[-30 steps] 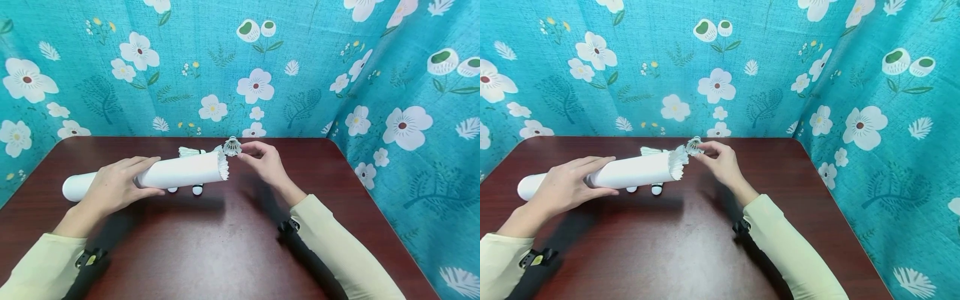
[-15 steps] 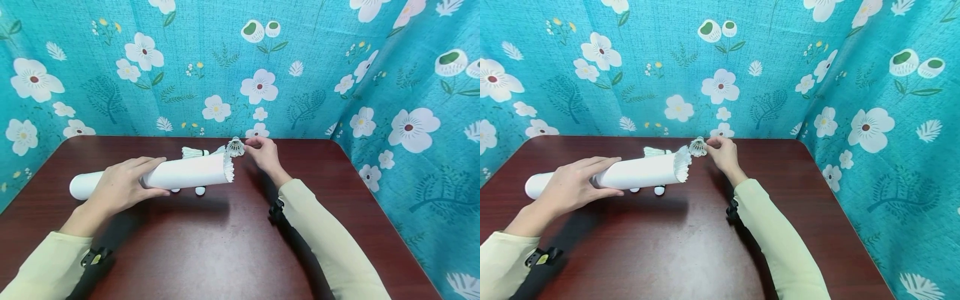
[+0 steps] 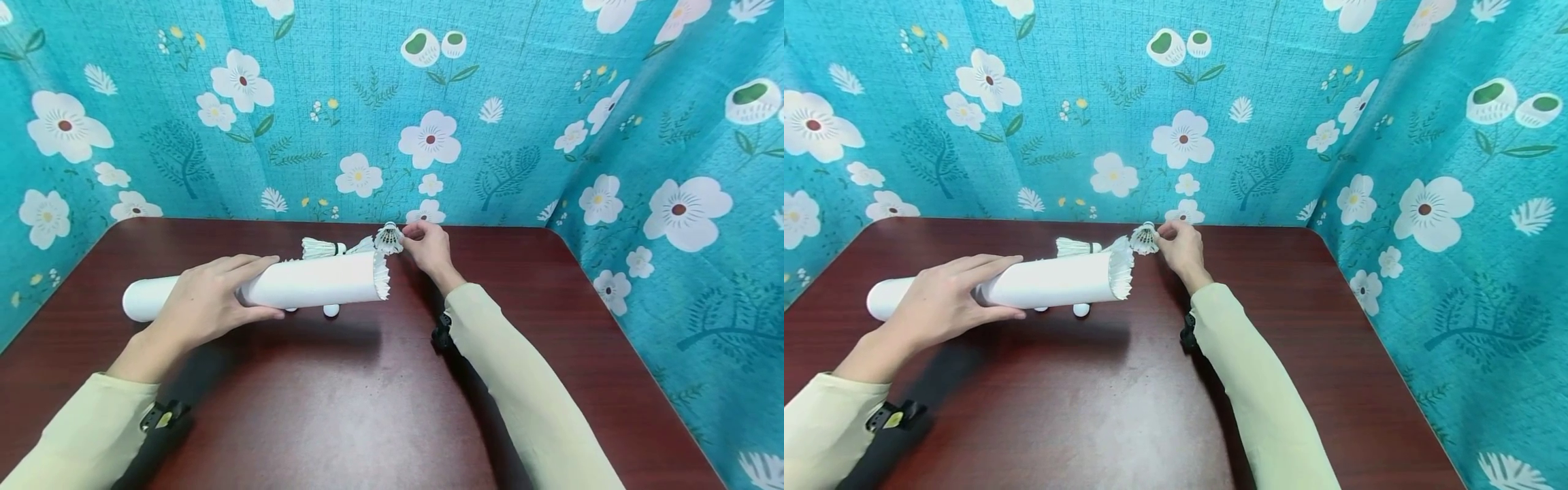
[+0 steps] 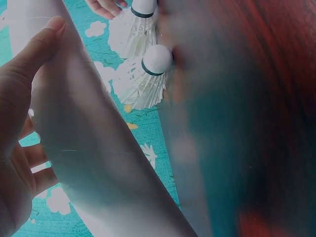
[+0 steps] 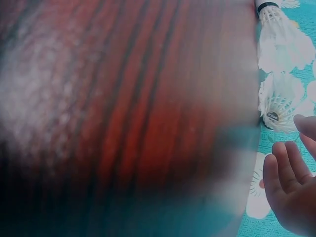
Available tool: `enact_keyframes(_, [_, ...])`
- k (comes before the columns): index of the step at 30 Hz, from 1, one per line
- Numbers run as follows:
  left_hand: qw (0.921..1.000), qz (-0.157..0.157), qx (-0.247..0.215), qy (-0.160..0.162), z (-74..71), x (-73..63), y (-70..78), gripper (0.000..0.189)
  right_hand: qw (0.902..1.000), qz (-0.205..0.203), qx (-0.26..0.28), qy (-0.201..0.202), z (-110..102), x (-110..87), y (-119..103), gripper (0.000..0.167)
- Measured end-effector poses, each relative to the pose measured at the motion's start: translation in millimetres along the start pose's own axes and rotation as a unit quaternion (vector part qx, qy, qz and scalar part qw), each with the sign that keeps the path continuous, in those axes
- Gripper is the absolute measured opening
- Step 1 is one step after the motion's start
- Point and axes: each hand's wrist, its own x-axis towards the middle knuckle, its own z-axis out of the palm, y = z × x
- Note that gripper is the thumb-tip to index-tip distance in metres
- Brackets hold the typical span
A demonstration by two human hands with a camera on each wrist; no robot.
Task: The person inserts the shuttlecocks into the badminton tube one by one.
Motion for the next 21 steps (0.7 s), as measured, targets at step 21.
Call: enact_keyframes(21, [0.9999,-0.009,0.004,-0.01,-0.1,-0.4,0.1,0.087,0.9994,0.013,-0.005,0.033,10.6,4.8,5.0,0.008])
